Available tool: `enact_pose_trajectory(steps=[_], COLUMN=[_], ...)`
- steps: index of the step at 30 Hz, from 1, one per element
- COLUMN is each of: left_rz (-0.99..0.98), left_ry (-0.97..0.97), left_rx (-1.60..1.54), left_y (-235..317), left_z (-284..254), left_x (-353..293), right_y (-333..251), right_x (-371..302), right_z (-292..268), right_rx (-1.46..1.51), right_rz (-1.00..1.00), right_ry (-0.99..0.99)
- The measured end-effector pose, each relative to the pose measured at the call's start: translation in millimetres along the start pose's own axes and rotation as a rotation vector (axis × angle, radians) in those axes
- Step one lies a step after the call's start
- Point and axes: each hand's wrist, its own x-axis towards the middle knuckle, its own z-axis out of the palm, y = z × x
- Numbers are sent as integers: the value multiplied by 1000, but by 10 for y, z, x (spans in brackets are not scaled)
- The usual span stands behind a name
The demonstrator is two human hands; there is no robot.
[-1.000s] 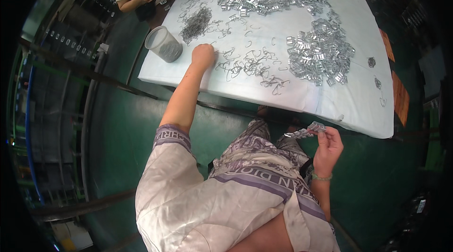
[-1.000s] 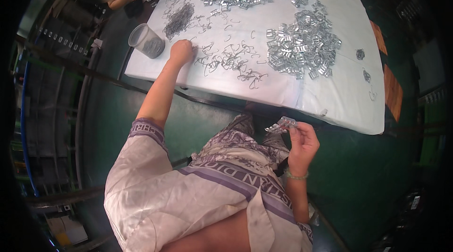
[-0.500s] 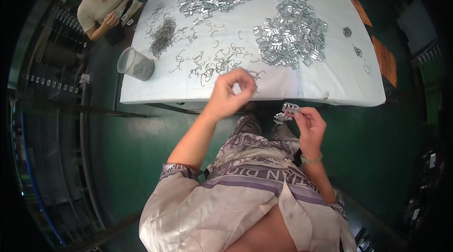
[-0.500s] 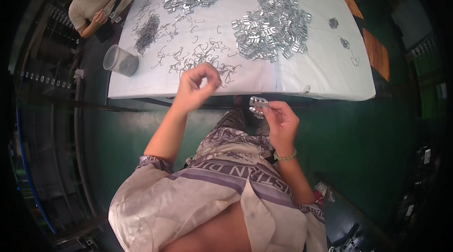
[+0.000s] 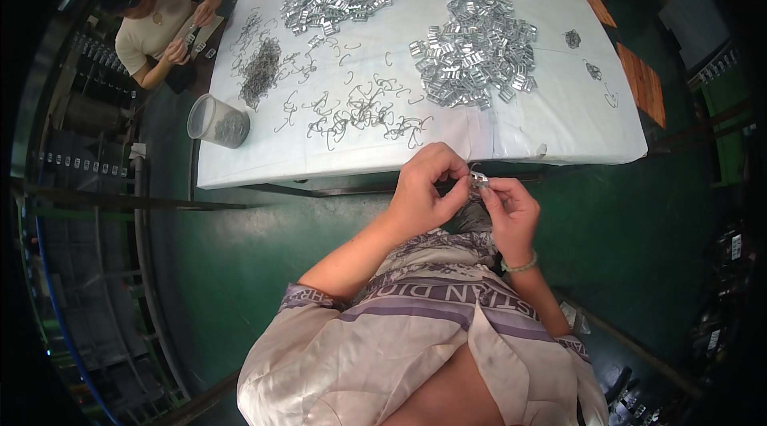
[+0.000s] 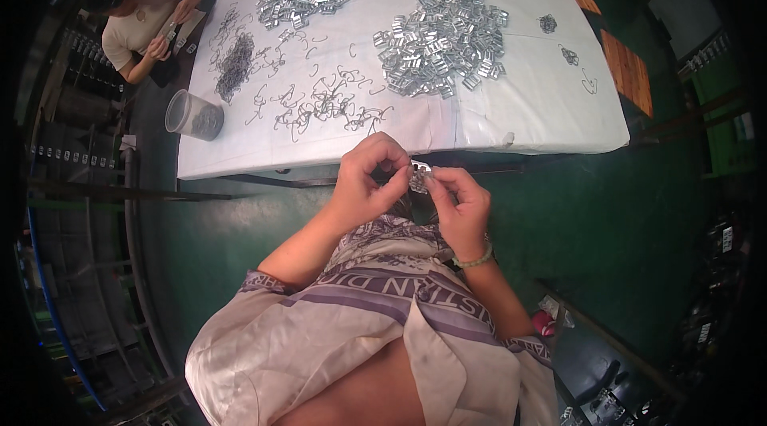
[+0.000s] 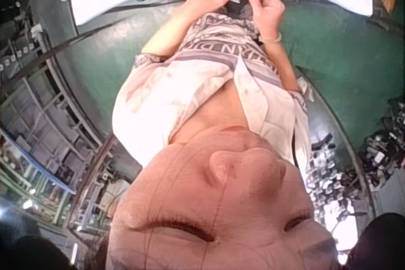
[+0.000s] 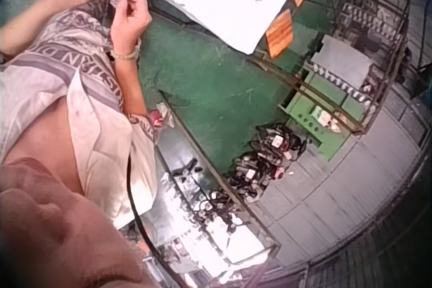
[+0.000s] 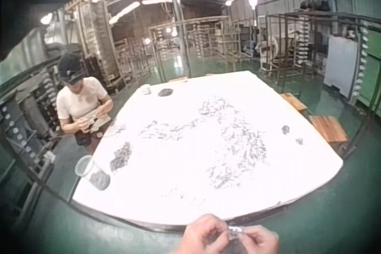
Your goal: The person repeatedly picks up small metal clips and wire loops from a table, connects them by hand, and places the assembled units into a growing pile. A coworker performs similar assembly across the table.
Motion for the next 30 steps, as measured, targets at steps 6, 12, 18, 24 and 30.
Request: enact_pose_trajectory(steps=[6, 12, 18, 24, 30], left_rz=[103, 104, -1, -36, -90], left_ry=[15, -27, 2, -14, 2], left_rx=[-69, -185, -383, -357, -326], left_y=[-75, -150, -214, -205, -78], left_z=[27, 30, 72, 45, 11], left_x=[-13, -42, -178, -242, -274], right_y=[-28, -32, 99, 701, 1004], right_x=[27, 33, 286, 1049, 1487], right_z=[9, -24, -129, -216, -23], right_rx=[67, 49, 64, -529, -923], right_rz=[52, 93, 68, 7, -98], right_ry=[2, -55, -53, 103, 0])
